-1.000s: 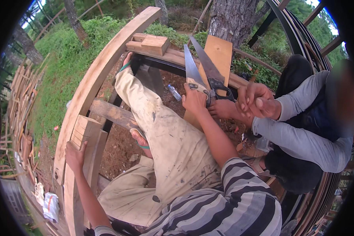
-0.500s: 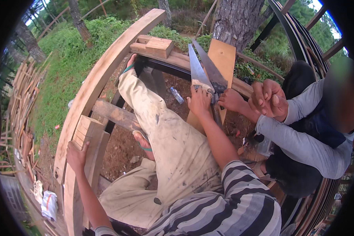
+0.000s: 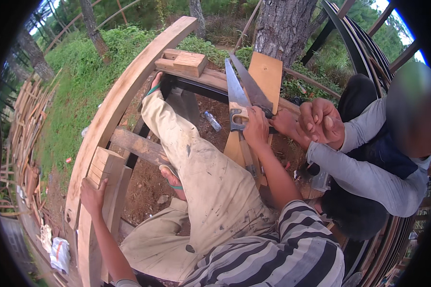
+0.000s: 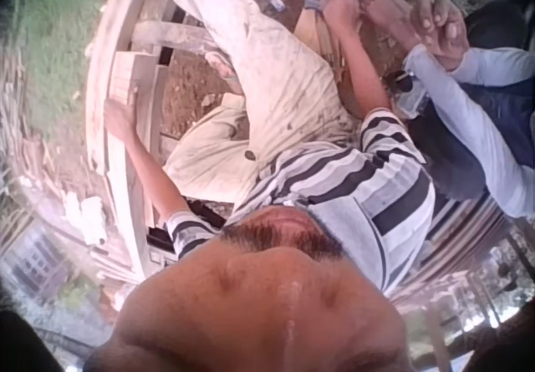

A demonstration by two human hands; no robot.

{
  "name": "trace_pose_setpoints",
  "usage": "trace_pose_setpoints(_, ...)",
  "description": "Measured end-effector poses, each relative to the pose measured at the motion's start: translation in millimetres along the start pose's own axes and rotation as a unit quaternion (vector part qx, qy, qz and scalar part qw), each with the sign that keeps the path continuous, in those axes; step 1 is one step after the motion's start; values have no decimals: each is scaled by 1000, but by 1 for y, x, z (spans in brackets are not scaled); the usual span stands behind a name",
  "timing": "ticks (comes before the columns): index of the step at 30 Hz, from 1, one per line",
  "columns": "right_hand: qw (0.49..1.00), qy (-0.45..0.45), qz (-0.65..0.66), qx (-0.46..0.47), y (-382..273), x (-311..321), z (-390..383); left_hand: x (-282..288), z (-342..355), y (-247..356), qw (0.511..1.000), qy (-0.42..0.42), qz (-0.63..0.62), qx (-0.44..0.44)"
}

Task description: The person cuts notches into a wooden beam using a hand saw while holding the beam with their hand. The person touches the saw blade with their fingers, talks to a nearby worker, and saws into the wooden beam.

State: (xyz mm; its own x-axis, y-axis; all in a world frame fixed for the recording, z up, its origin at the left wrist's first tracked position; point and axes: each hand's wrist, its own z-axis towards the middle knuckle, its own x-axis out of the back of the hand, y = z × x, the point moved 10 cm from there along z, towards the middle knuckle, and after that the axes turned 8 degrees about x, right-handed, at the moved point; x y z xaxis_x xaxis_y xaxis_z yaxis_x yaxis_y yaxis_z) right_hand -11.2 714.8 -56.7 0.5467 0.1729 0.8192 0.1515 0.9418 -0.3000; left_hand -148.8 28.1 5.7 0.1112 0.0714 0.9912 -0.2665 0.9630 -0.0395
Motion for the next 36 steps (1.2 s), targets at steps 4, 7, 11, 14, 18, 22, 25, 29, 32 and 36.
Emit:
trace_pose_setpoints(4,997,1,15,-77,60,9,-59,7,-1,3,1000,-3,3,1)
trace_pose_setpoints(7,992,-31,-108,-61,84,10,-80,0,1,-2,1000,6,4,-5)
trace_pose_setpoints(11,979,-115,-168,26,96,-9,-65,-3,2,1,1000,0,3,-9)
trace_pose_setpoints(14,963,-216,-162,8,114,-26,-56,-3,1,-1,1000,-3,3,-5)
trace_pose_setpoints(18,943,-274,-186,29,126,-29,-42,0,1,-3,1000,-3,-3,-3)
trace_pose_setpoints(22,960,-229,-144,69,137,-5,-25,3,-2,5,1000,-1,-16,-9)
trace_pose_setpoints(25,953,-210,-143,163,134,-1,-12,1,0,9,1000,-7,-23,-9)
trace_pose_setpoints(29,987,-150,-50,12,63,27,45,4,-2,-3,1000,0,-21,2)
trace_pose_setpoints(32,997,-50,5,-61,56,39,72,5,-2,3,1000,-11,-21,9)
trace_pose_setpoints(36,976,138,168,-12,30,62,75,6,-2,3,999,-8,-31,-3)
